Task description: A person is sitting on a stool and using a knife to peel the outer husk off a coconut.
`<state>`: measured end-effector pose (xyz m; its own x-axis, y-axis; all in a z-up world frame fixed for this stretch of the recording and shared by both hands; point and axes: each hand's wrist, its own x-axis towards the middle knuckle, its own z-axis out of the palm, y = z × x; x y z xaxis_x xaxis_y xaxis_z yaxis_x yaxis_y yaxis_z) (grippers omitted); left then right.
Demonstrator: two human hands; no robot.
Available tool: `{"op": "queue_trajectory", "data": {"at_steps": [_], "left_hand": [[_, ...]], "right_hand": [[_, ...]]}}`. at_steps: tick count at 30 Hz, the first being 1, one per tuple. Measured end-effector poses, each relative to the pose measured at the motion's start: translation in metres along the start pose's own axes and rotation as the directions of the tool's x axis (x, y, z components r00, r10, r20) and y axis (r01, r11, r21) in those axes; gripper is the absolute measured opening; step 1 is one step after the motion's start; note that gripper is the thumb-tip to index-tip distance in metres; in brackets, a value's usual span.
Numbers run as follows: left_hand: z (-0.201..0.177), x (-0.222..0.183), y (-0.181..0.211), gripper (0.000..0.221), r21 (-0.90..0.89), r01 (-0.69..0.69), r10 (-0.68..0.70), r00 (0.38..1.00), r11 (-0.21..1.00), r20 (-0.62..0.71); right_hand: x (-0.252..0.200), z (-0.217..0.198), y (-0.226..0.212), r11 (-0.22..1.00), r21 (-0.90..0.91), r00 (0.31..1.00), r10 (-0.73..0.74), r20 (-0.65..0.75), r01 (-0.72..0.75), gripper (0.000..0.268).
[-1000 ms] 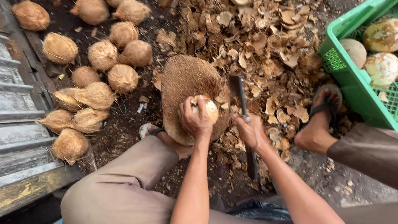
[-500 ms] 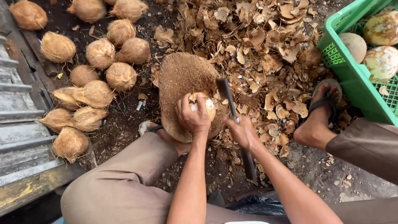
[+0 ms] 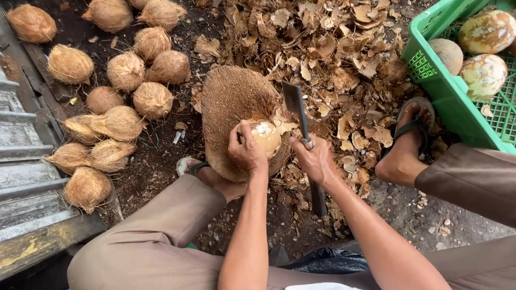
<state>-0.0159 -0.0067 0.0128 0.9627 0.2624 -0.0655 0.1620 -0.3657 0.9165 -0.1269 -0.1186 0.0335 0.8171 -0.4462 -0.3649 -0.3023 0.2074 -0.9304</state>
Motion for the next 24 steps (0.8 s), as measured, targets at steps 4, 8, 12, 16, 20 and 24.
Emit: {"op": "queue_trajectory", "data": {"at_steps": [4,8,12,16,20,24], "left_hand": [[0.004,-0.002,0.004,0.044,0.206,-0.105,0.121,0.991,0.973,-0.064],[0.008,0.005,0.007,0.041,0.08,-0.008,0.016,0.995,0.997,-0.103],[-0.002,-0.012,0.04,0.054,0.006,0.224,-0.218,0.957,0.975,-0.189],[0.001,-0.041,0.068,0.082,-0.027,0.172,-0.174,0.979,0.985,-0.107],[-0.017,-0.012,0.037,0.073,0.073,-0.072,0.06,0.985,0.995,0.159],[-0.031,-0.002,0.058,0.071,0.277,-0.265,0.141,0.907,0.924,0.396]], "right_hand": [[-0.022,0.011,-0.022,0.996,-0.052,0.997,0.074,0.027,-0.072,0.03],[-0.031,0.009,-0.002,0.971,-0.171,0.972,0.192,0.136,-0.168,0.026],[-0.017,0.0,0.019,0.964,-0.211,0.96,0.204,0.193,-0.162,0.03],[-0.028,0.0,-0.001,0.963,-0.226,0.97,0.187,0.153,-0.15,0.031],[-0.02,-0.009,-0.013,0.942,-0.276,0.972,0.221,0.082,-0.191,0.03],[0.007,-0.02,-0.012,0.977,-0.065,0.974,0.193,-0.123,-0.202,0.031]]}}
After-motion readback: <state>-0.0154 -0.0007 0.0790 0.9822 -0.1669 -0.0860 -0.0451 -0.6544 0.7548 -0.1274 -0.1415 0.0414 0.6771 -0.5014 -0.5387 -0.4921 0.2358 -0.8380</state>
